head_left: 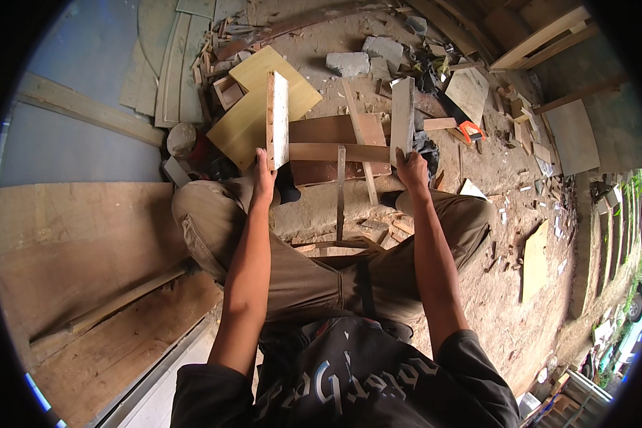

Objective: The person assembles a small wooden frame by hand, fitting white and brown wooden pieces together. They use a hand saw to cut a piece of wood to size and then fit it into the frame structure.

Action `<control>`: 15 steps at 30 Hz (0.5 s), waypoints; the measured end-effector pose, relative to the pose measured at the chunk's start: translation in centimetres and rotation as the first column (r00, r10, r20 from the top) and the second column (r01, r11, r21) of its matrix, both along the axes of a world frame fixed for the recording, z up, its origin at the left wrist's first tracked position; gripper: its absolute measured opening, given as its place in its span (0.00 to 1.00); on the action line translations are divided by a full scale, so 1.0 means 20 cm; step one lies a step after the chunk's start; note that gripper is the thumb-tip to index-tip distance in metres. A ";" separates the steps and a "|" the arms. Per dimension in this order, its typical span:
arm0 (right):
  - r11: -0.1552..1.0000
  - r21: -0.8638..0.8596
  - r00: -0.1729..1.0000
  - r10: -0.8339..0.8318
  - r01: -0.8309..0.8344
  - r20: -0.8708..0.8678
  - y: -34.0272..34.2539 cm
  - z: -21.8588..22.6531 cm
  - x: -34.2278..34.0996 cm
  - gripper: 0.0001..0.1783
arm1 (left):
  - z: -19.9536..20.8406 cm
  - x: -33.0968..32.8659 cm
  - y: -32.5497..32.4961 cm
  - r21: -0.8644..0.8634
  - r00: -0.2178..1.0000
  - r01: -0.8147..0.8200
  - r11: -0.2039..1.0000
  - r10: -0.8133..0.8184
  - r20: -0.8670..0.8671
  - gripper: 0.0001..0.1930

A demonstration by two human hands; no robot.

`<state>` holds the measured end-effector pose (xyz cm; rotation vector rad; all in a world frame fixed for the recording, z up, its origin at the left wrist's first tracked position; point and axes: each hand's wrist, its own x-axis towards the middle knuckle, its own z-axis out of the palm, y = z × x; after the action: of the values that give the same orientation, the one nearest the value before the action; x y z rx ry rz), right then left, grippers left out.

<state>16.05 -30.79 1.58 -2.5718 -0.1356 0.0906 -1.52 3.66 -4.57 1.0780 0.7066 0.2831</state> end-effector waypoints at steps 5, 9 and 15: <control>0.999 0.039 1.000 -0.014 0.013 0.007 0.00 0.02 -0.01 0.31 | 0.01 0.00 0.01 -0.022 0.999 0.019 1.000 -0.019 0.029 0.52; 1.000 0.025 1.000 -0.010 0.010 0.006 0.00 0.02 -0.03 0.31 | 0.03 -0.02 -0.01 -0.017 0.999 0.033 0.999 -0.033 0.015 0.54; 1.000 0.015 0.999 -0.020 0.020 -0.027 0.00 0.04 -0.06 0.32 | 0.01 -0.04 -0.01 0.012 0.999 0.034 0.999 -0.033 -0.022 0.55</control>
<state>14.80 -30.73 2.41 -2.5555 -0.0997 0.1167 -2.38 3.42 -4.28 1.1047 0.7067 0.2474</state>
